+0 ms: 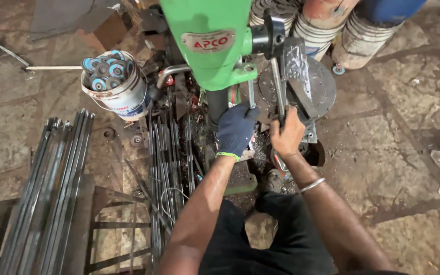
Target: The person works at a green drill press in a metal workshop, adjusting the machine and handling metal rods and bars. They position a rod under the drill chuck, operate the machine, and later hold a rod with a cylindrical tool while working on it by hand.
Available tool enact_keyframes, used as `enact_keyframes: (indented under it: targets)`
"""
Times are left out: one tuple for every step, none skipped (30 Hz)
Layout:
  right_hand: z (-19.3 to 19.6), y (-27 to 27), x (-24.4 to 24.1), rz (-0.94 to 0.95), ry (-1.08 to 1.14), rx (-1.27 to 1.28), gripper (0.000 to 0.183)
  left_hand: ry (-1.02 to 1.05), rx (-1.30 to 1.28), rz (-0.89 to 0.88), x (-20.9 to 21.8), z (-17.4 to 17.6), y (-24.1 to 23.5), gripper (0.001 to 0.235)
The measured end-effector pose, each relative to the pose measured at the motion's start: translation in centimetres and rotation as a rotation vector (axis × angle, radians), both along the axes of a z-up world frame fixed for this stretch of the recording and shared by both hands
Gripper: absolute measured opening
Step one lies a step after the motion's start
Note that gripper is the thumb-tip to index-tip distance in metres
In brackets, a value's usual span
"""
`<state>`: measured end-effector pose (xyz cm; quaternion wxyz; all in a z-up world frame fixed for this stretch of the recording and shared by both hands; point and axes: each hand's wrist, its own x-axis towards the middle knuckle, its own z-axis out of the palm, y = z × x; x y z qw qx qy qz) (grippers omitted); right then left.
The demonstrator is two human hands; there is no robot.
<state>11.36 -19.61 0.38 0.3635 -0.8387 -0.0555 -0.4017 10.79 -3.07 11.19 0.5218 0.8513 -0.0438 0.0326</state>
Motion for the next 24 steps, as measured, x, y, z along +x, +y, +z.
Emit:
enact_keyframes:
  targets:
    - [-0.2, -0.1, 0.1, -0.004, 0.026, 0.001, 0.036, -0.019, -0.03, 0.017, 0.6, -1.4, -0.2, 0.035]
    - [-0.4, -0.3, 0.2, -0.007, 0.052, 0.002, 0.034, -0.037, -0.059, 0.033, 1.3, -2.9, -0.4, 0.036]
    - [-0.4, -0.3, 0.1, -0.016, 0.055, 0.009, 0.034, -0.034, -0.053, 0.025, 1.4, -3.5, -0.6, 0.036]
    - [-0.3, -0.2, -0.1, -0.005, 0.056, 0.013, 0.033, -0.144, -0.046, 0.046, 1.5, -4.2, -0.7, 0.036]
    - [-0.2, -0.2, 0.1, 0.009, 0.052, 0.016, 0.033, -0.258, -0.042, 0.07, 1.7, -4.8, -0.9, 0.036]
    - [0.1, -0.3, 0.1, 0.004, 0.051, 0.021, 0.033, -0.26, -0.038, 0.064, 2.0, -5.0, -1.1, 0.036]
    - [0.2, -0.2, 0.0, 0.016, 0.042, 0.034, 0.033, -0.28, -0.058, 0.083, 2.1, -5.4, -1.3, 0.035]
    - [0.3, -0.1, -0.1, 0.028, 0.034, 0.046, 0.033, -0.301, -0.078, 0.102, 2.1, -5.8, -1.4, 0.035]
    - [0.3, 0.0, -0.2, 0.033, 0.035, 0.05, 0.033, -0.3, -0.074, 0.105, 2.0, -6.0, -1.5, 0.035]
    - [0.4, 0.1, -0.4, 0.034, 0.033, 0.047, 0.032, -0.302, -0.108, 0.122, 1.8, -6.0, -1.6, 0.033]
    - [0.6, 0.1, -0.4, 0.034, 0.027, 0.041, 0.032, -0.309, -0.144, 0.138, 1.8, -6.0, -1.9, 0.032]
    - [0.6, 0.1, -0.5, 0.038, 0.024, 0.043, 0.032, -0.312, -0.142, 0.141, 0.9, -5.3, -1.8, 0.032]
    - [0.7, 0.0, -0.3, 0.035, 0.016, 0.033, 0.032, -0.267, -0.142, 0.141, 0.2, -4.4, -1.8, 0.031]
    - [0.9, -0.1, -0.1, 0.032, 0.008, 0.023, 0.032, -0.221, -0.142, 0.14, -0.5, -3.5, -1.8, 0.03]
    - [0.9, -0.1, -0.1, 0.034, 0.009, 0.029, 0.032, -0.221, -0.136, 0.141, -1.0, -2.6, -1.3, 0.03]
    - [0.8, 0.0, -0.1, 0.034, 0.0, 0.023, 0.033, -0.13, -0.141, 0.14, -1.4, -1.8, -0.7, 0.03]
    - [0.7, 0.0, -0.2, 0.03, -0.005, 0.017, 0.034, -0.035, -0.148, 0.136, -2.0, -1.0, -0.2, 0.03]
    - [0.6, 0.1, -0.2, 0.029, -0.001, 0.021, 0.034, -0.031, -0.143, 0.135, -2.0, -0.5, -0.2, 0.03]
    - [0.6, 0.1, -0.3, 0.033, -0.001, 0.023, 0.033, -0.025, -0.134, 0.153, -2.1, -0.1, -0.3, 0.029]
    - [0.5, 0.2, -0.4, 0.038, -0.002, 0.024, 0.032, -0.019, -0.125, 0.171, -2.2, 0.4, -0.3, 0.028]
    - [0.7, 0.3, -0.4, 0.034, -0.001, 0.025, 0.032, -0.018, -0.124, 0.168, -1.4, 0.6, -0.4, 0.028]
    - [1.0, 0.4, -0.4, 0.031, 0.013, 0.034, 0.03, -0.072, -0.17, 0.147, -0.6, 0.9, -0.6, 0.028]
    - [1.2, 0.3, -0.5, 0.024, 0.028, 0.042, 0.029, -0.124, -0.217, 0.123, 0.1, 1.1, -1.0, 0.027]
    - [1.2, 0.2, -0.9, 0.018, 0.031, 0.043, 0.029, -0.12, -0.218, 0.116, 0.1, 1.1, -1.1, 0.027]
